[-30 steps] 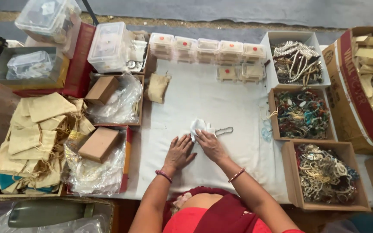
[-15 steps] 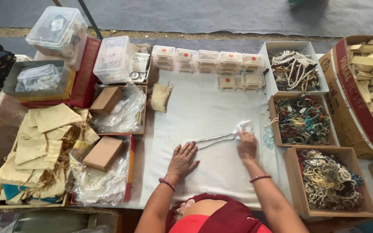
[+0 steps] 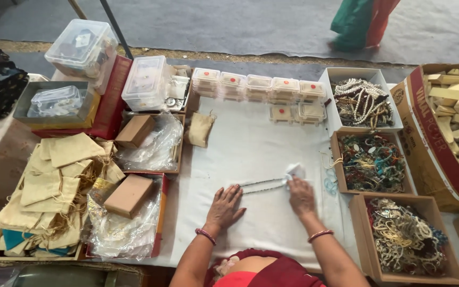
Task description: Cleaning a necklace with a white cloth and placing it into a small plastic bag or container.
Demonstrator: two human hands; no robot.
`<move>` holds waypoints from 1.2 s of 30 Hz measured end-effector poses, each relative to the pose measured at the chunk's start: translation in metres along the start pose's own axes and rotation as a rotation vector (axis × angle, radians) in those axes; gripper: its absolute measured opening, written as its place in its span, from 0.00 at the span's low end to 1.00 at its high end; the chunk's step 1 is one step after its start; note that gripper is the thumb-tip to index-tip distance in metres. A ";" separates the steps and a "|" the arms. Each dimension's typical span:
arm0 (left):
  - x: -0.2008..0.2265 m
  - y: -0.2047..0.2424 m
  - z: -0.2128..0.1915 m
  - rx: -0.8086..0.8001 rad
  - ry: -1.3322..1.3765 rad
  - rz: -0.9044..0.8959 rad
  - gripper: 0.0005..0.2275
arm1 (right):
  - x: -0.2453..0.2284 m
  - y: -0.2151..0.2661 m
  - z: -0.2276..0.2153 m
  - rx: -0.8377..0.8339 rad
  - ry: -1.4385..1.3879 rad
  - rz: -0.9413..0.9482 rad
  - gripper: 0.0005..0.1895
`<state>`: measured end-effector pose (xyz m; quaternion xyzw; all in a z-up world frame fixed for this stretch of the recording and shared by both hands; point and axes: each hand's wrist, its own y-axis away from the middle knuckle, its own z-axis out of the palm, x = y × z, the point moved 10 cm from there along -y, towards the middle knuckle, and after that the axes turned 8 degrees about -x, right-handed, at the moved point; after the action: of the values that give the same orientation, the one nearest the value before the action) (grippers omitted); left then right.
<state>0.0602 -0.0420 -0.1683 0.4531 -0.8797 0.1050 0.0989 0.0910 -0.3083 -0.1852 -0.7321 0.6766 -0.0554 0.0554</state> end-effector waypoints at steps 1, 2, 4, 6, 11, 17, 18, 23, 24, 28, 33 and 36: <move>-0.002 -0.001 -0.002 0.003 -0.004 0.004 0.32 | 0.001 -0.005 0.001 0.005 0.000 0.002 0.22; -0.004 -0.003 -0.005 0.011 0.002 -0.004 0.33 | 0.011 -0.009 0.001 0.026 -0.094 0.076 0.17; -0.003 -0.001 -0.005 0.018 0.015 -0.010 0.34 | 0.009 -0.013 0.001 0.043 -0.184 0.151 0.12; -0.006 -0.004 -0.003 0.018 0.030 -0.033 0.35 | -0.023 -0.028 0.000 0.035 -0.344 0.071 0.16; -0.006 -0.003 -0.005 0.023 0.028 -0.026 0.35 | -0.144 -0.012 -0.018 -0.009 -0.282 -0.404 0.26; -0.003 -0.002 -0.007 0.011 0.031 -0.033 0.34 | -0.081 -0.004 -0.002 -0.103 -0.191 -0.223 0.26; -0.004 -0.003 -0.007 0.007 0.028 -0.037 0.34 | -0.058 -0.006 -0.003 -0.122 -0.179 -0.139 0.25; -0.004 -0.004 -0.012 -0.006 0.023 -0.036 0.33 | 0.005 -0.003 0.003 -0.068 -0.292 0.168 0.18; -0.004 -0.004 -0.014 0.000 0.017 -0.033 0.33 | 0.009 -0.008 0.002 -0.011 -0.378 0.228 0.15; -0.001 -0.003 -0.012 0.020 0.025 -0.018 0.34 | -0.087 -0.023 0.014 -0.020 -0.355 -0.015 0.19; -0.004 -0.007 -0.009 0.004 0.023 -0.043 0.34 | -0.145 -0.002 0.016 0.018 -0.178 -0.368 0.31; -0.004 -0.002 -0.007 0.016 0.011 -0.045 0.33 | -0.085 -0.003 0.008 -0.187 -0.153 -0.166 0.31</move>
<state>0.0653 -0.0381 -0.1626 0.4732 -0.8677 0.1124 0.1023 0.0885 -0.2232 -0.1930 -0.7896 0.6098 0.0592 0.0336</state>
